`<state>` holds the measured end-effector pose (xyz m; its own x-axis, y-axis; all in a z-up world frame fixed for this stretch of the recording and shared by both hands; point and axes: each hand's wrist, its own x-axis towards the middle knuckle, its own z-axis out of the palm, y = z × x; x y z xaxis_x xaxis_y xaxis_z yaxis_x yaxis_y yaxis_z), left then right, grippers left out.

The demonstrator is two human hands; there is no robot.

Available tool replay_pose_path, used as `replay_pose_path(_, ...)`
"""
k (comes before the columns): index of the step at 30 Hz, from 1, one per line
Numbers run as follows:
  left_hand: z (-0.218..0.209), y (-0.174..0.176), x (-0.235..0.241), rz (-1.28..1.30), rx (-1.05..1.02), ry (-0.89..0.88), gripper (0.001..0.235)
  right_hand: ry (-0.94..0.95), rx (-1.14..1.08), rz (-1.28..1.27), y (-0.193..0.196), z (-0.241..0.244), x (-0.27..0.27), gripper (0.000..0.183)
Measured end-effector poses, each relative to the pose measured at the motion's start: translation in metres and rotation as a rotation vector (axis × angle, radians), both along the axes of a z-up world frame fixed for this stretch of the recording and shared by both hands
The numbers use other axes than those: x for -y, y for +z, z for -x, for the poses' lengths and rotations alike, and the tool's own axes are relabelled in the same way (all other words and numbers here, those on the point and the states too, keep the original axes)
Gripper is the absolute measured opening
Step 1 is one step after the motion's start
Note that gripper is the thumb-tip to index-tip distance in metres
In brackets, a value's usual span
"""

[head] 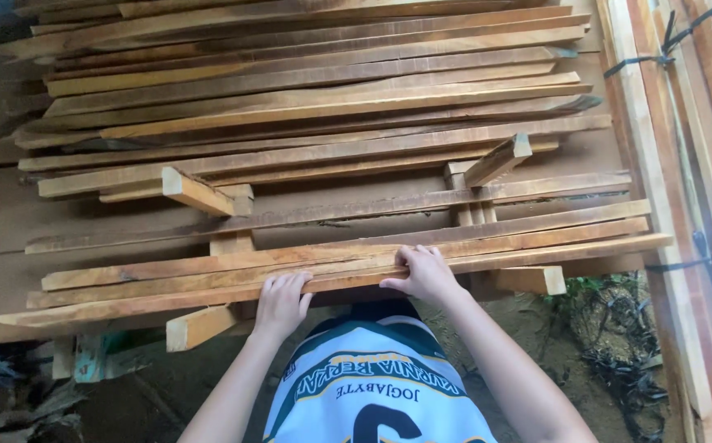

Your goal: The person arranges and stacks long wooden planks on a wooden workbench. They repeatedly pick up planks, align them with the existing stack, and place them down. Towards the end, the person picks up a black strap and places it on the stack.

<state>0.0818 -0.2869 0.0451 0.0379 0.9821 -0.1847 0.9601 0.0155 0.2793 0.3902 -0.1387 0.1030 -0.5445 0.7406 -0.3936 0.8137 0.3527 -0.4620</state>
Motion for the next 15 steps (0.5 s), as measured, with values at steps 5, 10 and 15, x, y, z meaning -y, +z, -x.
replay_pose_path(5, 0.000, 0.011, -0.011, 0.077, 0.022, 0.041, 0.049, 0.015, -0.042, -0.249, -0.022, -0.001, 0.021, 0.058)
replay_pose_path(10, -0.001, -0.010, -0.005, 0.088, -0.026, 0.052, 0.050, 0.023, -0.053, -0.371, -0.052, -0.002, 0.033, 0.052)
replay_pose_path(15, -0.006, -0.020, 0.005, -0.076, 0.041, 0.107, 0.052, 0.092, -0.033, -0.485, -0.080, -0.007, 0.038, 0.061)
